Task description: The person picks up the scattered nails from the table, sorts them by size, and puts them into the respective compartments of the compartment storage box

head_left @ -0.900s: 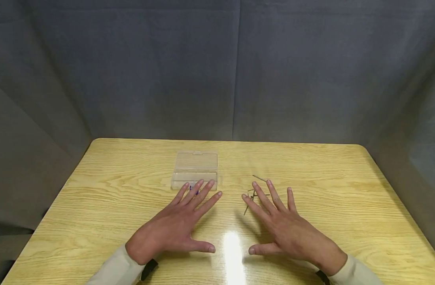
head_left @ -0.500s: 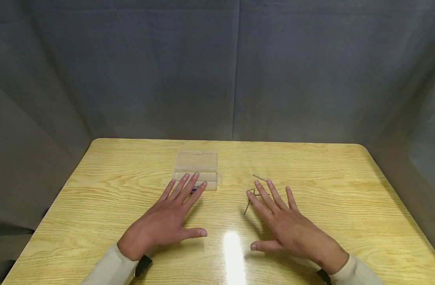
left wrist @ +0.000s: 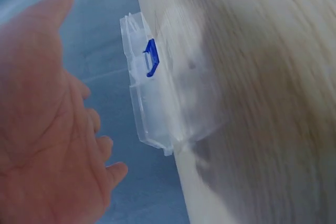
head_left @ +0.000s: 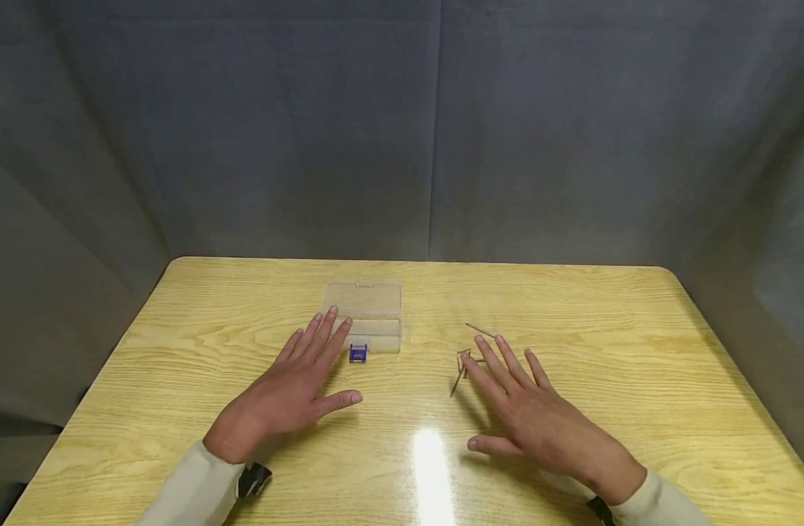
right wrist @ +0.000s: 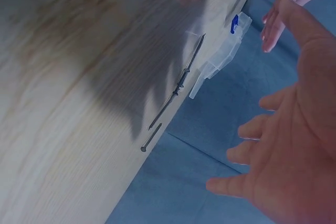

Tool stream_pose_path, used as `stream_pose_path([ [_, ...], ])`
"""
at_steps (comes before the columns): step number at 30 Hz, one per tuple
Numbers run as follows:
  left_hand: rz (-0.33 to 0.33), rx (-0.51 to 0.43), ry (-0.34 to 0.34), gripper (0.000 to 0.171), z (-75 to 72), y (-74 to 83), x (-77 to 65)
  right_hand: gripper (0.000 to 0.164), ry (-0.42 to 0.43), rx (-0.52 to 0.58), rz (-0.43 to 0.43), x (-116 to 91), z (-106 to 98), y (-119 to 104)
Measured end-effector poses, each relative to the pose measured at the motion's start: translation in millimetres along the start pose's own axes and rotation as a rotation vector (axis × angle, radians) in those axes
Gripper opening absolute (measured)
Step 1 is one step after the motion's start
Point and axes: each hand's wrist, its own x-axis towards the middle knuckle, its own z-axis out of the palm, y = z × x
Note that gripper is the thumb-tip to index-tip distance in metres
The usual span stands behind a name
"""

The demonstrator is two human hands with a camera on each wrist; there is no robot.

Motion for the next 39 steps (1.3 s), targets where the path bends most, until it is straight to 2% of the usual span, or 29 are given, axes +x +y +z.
stream_pose_path([
  [6,-0.054,-0.072,0.011,0.098,-1.5,-11.1,2.7,0.101,0.000,-0.011,0.011,-1.5,0.5,1.2],
  [13,-0.075,-0.155,0.030,0.101,-1.4,-28.6,8.7,0.099,0.002,-0.016,0.006,-2.5,0.5,1.6],
  [21,-0.191,-0.239,0.036,0.093,1.8,-43.9,20.5,0.099,-0.001,-0.023,0.022,-3.6,1.5,2.9],
  [27,-0.249,-0.313,0.045,0.092,0.1,-49.3,26.1,0.099,-0.005,-0.015,0.054,-4.4,1.2,7.8],
  [32,-0.261,-0.326,0.035,0.091,0.2,-49.9,29.0,0.094,-0.027,-0.001,0.084,-3.9,-1.6,16.0],
  [39,-0.278,-0.324,0.014,0.091,2.2,-50.6,32.7,0.076,0.005,-0.040,0.116,-1.0,-6.3,27.3],
])
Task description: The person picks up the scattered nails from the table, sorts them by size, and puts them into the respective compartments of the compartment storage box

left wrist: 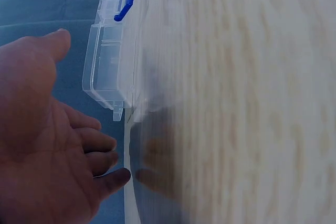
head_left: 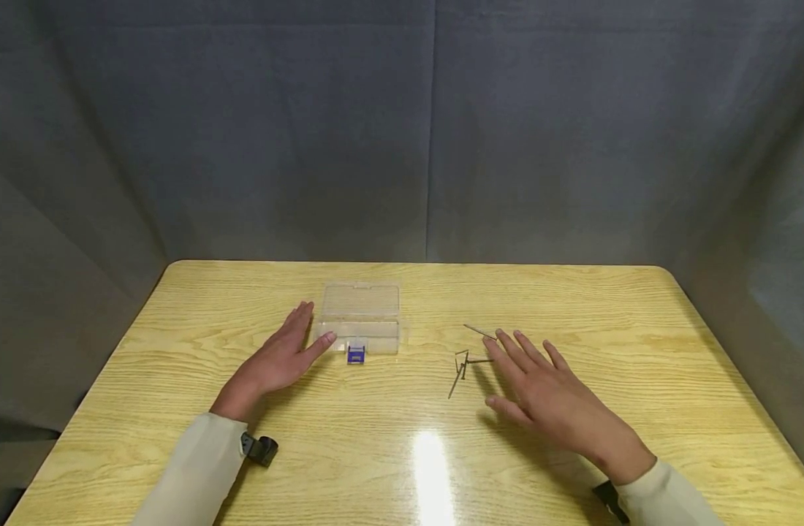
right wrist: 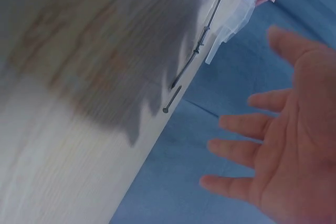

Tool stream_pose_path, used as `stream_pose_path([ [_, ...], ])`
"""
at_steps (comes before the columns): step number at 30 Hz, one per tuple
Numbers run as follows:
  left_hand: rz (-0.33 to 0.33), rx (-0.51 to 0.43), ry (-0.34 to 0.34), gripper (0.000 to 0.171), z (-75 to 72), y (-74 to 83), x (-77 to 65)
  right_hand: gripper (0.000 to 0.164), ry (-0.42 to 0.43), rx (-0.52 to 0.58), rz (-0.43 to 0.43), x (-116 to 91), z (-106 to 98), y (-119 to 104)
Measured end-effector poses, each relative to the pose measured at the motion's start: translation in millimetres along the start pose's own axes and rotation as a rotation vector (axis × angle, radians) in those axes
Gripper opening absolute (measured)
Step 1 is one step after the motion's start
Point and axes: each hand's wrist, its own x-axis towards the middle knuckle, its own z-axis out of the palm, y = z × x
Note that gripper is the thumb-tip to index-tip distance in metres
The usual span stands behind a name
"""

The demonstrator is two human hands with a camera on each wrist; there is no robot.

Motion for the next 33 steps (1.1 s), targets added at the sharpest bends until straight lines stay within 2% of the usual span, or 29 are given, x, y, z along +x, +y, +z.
stream_pose_path([
  [7,-0.023,0.012,-0.027,0.093,-0.2,-1.7,3.4,0.052,0.122,-0.058,-0.018,3.1,-1.1,5.8],
  [11,-0.008,0.020,-0.059,0.090,0.3,-4.1,5.0,0.040,0.185,-0.074,0.018,6.5,-0.6,9.6],
  [14,0.000,0.020,-0.090,0.088,0.5,-4.9,5.3,0.032,0.203,-0.103,0.053,7.3,-1.1,11.8],
  [17,0.005,0.016,-0.103,0.088,1.1,-5.1,6.6,0.029,0.203,-0.119,0.069,7.5,-2.3,13.4],
  [26,0.009,0.029,-0.121,0.085,4.0,-7.8,10.3,0.030,0.130,-0.080,0.111,10.2,-1.5,18.7],
  [33,0.017,0.057,-0.115,0.087,4.4,-7.9,12.2,0.030,0.113,-0.067,0.111,13.9,-3.4,23.7],
])
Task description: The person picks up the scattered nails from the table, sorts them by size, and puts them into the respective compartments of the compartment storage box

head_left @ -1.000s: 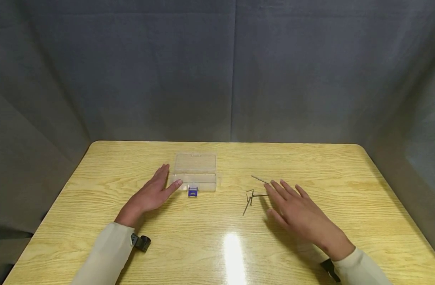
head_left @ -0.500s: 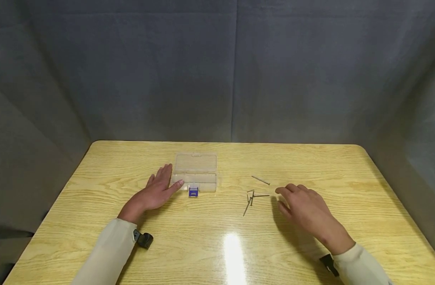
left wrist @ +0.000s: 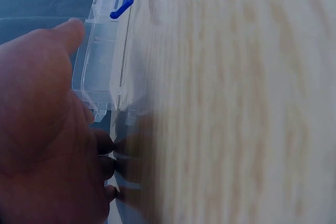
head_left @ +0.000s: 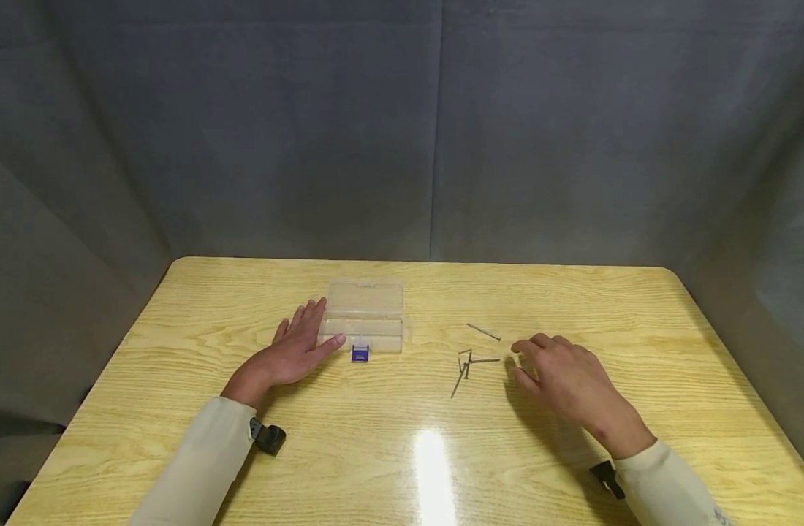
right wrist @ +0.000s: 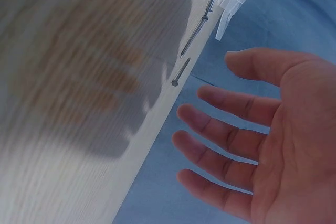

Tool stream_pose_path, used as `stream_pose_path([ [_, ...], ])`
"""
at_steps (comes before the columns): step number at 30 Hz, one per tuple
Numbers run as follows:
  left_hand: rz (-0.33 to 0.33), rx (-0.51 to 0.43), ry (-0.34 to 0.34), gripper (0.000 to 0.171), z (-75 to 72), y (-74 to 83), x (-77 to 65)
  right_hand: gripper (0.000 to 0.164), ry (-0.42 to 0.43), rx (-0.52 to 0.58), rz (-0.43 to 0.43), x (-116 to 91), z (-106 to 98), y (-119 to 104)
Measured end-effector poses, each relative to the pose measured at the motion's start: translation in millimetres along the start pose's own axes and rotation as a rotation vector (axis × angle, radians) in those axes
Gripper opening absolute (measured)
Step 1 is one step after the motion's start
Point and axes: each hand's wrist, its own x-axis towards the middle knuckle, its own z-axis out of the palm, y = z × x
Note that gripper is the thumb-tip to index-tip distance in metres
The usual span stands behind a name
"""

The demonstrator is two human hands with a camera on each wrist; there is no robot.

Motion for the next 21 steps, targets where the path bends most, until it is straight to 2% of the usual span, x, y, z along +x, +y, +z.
stream_pose_path([
  [12,-0.007,0.008,0.015,0.087,1.8,5.2,1.7,0.029,-0.020,0.026,0.012,6.6,-2.7,3.1],
  [21,0.016,0.023,0.034,0.088,3.4,1.2,0.3,0.029,-0.051,0.067,0.029,16.2,-1.5,10.4],
])
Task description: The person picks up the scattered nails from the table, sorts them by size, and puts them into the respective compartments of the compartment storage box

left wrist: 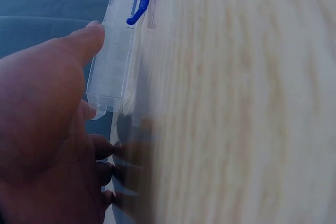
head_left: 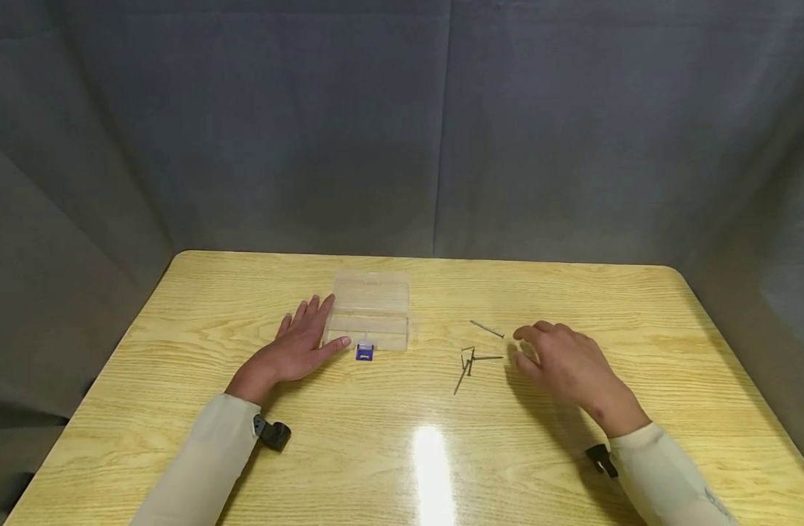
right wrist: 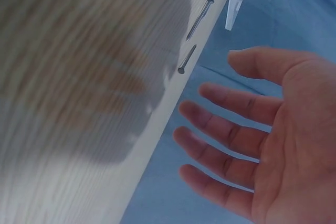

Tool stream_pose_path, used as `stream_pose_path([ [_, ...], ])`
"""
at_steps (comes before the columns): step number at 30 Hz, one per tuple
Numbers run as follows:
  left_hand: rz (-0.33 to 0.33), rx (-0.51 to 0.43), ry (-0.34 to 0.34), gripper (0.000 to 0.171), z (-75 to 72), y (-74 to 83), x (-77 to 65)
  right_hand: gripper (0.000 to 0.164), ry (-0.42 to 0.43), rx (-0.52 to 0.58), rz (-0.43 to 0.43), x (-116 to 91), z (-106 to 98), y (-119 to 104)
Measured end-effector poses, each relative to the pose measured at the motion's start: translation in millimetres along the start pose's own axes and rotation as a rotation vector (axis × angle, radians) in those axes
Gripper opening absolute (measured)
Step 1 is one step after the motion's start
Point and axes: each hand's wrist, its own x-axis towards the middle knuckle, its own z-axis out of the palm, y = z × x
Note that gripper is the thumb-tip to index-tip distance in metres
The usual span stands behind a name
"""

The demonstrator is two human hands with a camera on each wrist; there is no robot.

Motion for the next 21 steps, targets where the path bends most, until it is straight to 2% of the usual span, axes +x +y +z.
stream_pose_path([
  [12,0.016,-0.024,0.045,0.086,2.6,-1.1,-5.3,0.027,-0.045,0.086,0.014,18.5,6.6,9.6],
  [21,0.032,-0.040,0.058,0.085,4.9,-2.8,-4.9,0.009,-0.082,0.105,0.036,31.7,14.2,13.9],
])
